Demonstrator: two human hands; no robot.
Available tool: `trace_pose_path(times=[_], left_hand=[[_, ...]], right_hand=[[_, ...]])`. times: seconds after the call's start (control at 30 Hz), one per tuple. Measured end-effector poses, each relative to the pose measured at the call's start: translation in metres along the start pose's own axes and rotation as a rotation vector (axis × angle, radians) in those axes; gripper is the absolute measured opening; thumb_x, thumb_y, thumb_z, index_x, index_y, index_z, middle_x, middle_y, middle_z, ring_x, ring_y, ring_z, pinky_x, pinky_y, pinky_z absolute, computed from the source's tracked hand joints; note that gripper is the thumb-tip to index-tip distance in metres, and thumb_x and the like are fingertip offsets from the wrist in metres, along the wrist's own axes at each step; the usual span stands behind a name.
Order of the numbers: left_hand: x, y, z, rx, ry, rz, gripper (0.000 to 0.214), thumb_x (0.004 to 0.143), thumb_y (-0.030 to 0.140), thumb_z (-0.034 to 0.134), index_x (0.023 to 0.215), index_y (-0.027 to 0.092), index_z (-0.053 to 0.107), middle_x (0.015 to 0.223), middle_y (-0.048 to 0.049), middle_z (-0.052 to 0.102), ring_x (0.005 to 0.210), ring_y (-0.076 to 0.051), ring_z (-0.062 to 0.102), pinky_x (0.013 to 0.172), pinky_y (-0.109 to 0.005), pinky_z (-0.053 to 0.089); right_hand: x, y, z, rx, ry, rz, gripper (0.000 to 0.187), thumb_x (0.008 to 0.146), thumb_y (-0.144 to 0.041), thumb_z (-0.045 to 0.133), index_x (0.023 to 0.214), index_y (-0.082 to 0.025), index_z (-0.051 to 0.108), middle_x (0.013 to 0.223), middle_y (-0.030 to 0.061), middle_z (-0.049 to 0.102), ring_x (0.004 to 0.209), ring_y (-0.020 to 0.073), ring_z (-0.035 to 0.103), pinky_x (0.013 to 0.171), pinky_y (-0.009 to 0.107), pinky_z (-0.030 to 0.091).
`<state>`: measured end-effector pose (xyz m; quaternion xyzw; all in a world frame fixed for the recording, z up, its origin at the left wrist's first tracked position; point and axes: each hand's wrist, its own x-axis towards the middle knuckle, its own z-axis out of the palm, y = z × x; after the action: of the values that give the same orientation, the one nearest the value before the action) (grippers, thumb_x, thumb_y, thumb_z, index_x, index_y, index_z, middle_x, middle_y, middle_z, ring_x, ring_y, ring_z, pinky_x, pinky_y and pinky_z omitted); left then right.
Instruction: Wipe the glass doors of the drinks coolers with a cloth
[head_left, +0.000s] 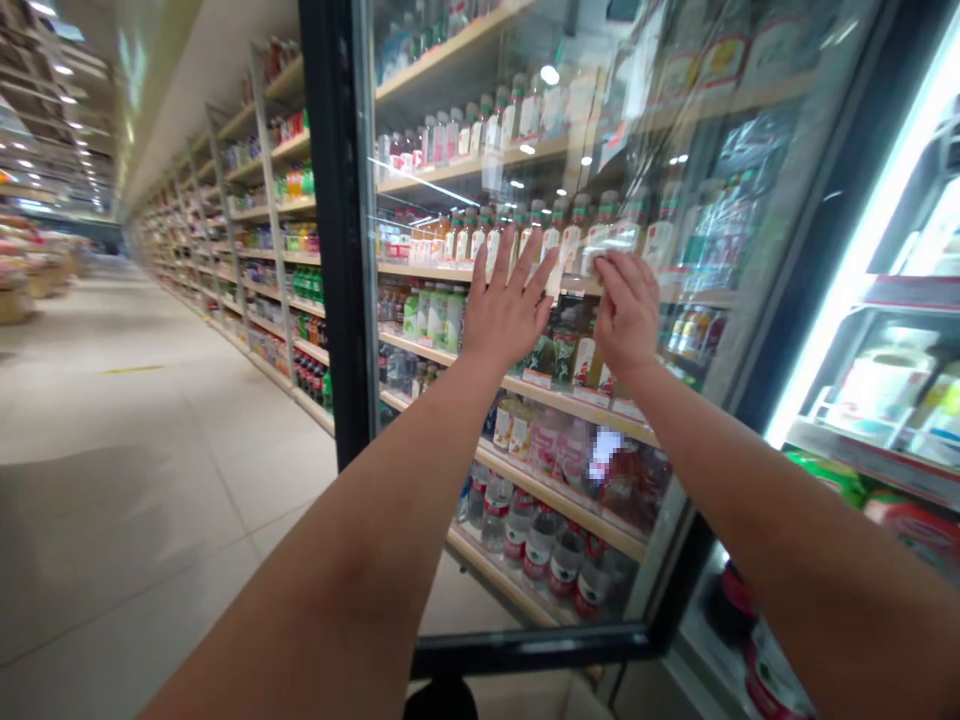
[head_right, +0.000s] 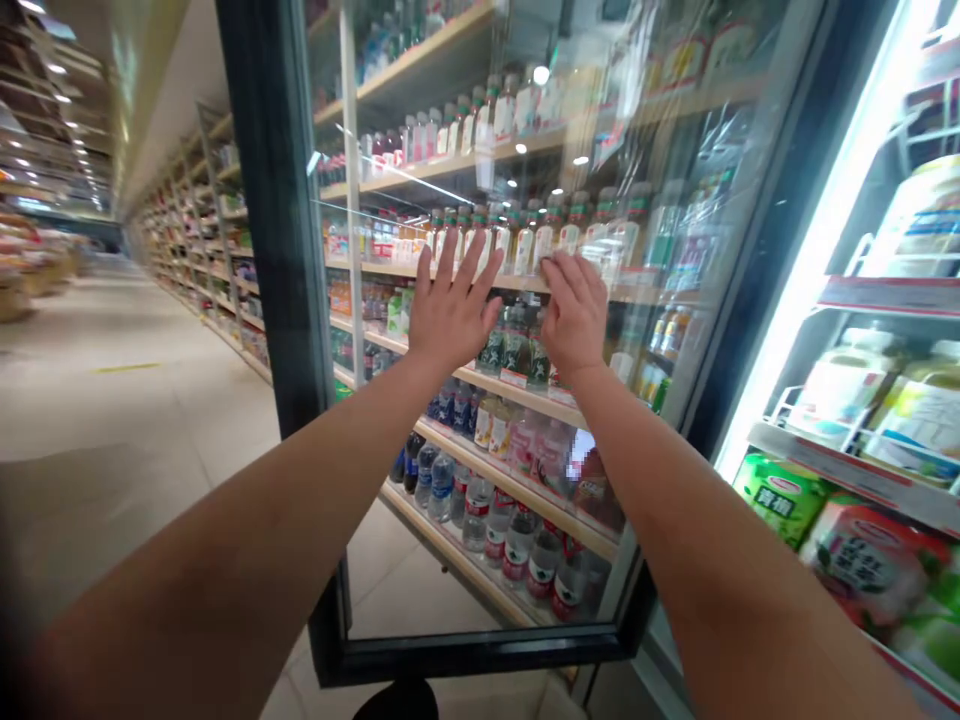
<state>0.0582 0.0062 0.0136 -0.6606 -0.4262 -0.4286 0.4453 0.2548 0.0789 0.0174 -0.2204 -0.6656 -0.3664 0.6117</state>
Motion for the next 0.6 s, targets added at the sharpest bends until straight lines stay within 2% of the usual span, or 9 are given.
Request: trace_pose_path(times=[0.1, 0.13, 0.3, 0.33, 0.47, 0.53, 0.57, 0.6], left_hand=[[0.0, 0.001, -0.003, 0.011, -0.005, 0.01, 0.061, 0.106, 0.034, 0.04, 0.164, 0.023, 0.026, 0.17, -0.0027, 0.012, 0.158, -0.03, -0.002, 0.131, -0.058, 0.002], [0.0, 0.001, -0.004, 0.011, -0.009, 0.011, 0.06, 0.106, 0.034, 0.04, 0.164, 0.023, 0.026, 0.17, -0.0027, 0.012, 0.158, -0.03, -0.002, 0.131, -0.058, 0.002], [-0.001, 0.001, -0.007, 0.041, -0.015, 0.019, 0.059, 0.107, 0.035, 0.038, 0.163, 0.021, 0.026, 0.17, -0.0044, 0.01, 0.157, -0.031, -0.003, 0.13, -0.059, 0.004], [-0.001, 0.001, -0.007, 0.048, -0.017, 0.02, 0.059, 0.107, 0.035, 0.038, 0.163, 0.02, 0.027, 0.17, -0.005, 0.01, 0.157, -0.032, -0.003, 0.13, -0.059, 0.005], [-0.002, 0.004, -0.006, 0.099, -0.049, -0.004, 0.06, 0.107, 0.036, 0.04, 0.163, 0.022, 0.026, 0.17, -0.0041, 0.01, 0.157, -0.031, -0.001, 0.131, -0.059, 0.005], [-0.003, 0.008, -0.011, 0.161, -0.071, -0.02, 0.06, 0.107, 0.039, 0.04, 0.163, 0.024, 0.027, 0.17, -0.0028, 0.011, 0.157, -0.03, 0.001, 0.131, -0.056, 0.007], [-0.003, 0.011, -0.015, 0.208, -0.084, -0.021, 0.06, 0.107, 0.04, 0.04, 0.163, 0.024, 0.027, 0.17, -0.0025, 0.012, 0.157, -0.03, 0.002, 0.131, -0.054, 0.009], [-0.003, 0.013, -0.021, 0.267, -0.098, -0.025, 0.059, 0.108, 0.042, 0.038, 0.163, 0.024, 0.027, 0.17, -0.002, 0.014, 0.157, -0.03, 0.002, 0.131, -0.053, 0.01]], right_hand=[[-0.005, 0.003, -0.008, -0.049, 0.11, 0.048, 0.051, 0.1, -0.018, 0.031, 0.143, -0.023, 0.058, 0.145, 0.0081, 0.056, 0.142, 0.0253, 0.045, 0.123, 0.055, 0.037], [-0.01, 0.001, -0.01, -0.058, 0.105, 0.04, 0.051, 0.1, -0.017, 0.031, 0.143, -0.024, 0.057, 0.145, 0.008, 0.057, 0.143, 0.0254, 0.045, 0.122, 0.056, 0.037], [-0.029, -0.007, -0.021, -0.024, -0.117, -0.183, 0.047, 0.1, -0.017, 0.038, 0.14, -0.027, 0.061, 0.143, 0.0049, 0.061, 0.141, 0.0236, 0.049, 0.119, 0.051, 0.044], [-0.027, -0.005, -0.023, -0.022, -0.11, -0.171, 0.046, 0.1, -0.017, 0.039, 0.139, -0.026, 0.062, 0.143, 0.0053, 0.061, 0.14, 0.0239, 0.051, 0.119, 0.051, 0.044], [-0.006, 0.004, -0.029, -0.046, 0.033, 0.036, 0.047, 0.097, -0.019, 0.039, 0.139, -0.02, 0.062, 0.143, 0.0109, 0.06, 0.139, 0.0286, 0.05, 0.12, 0.058, 0.041], [0.001, 0.001, -0.031, -0.002, -0.034, 0.002, 0.046, 0.097, -0.023, 0.042, 0.138, -0.018, 0.063, 0.145, 0.0115, 0.058, 0.142, 0.0295, 0.047, 0.123, 0.056, 0.038], [0.003, -0.003, -0.03, 0.054, -0.124, -0.059, 0.044, 0.097, -0.024, 0.044, 0.135, -0.021, 0.066, 0.145, 0.0103, 0.059, 0.142, 0.0282, 0.048, 0.124, 0.053, 0.037], [0.003, -0.008, -0.028, 0.123, -0.178, -0.059, 0.038, 0.096, -0.024, 0.049, 0.126, -0.026, 0.072, 0.139, 0.0085, 0.064, 0.139, 0.0257, 0.052, 0.125, 0.046, 0.038]])
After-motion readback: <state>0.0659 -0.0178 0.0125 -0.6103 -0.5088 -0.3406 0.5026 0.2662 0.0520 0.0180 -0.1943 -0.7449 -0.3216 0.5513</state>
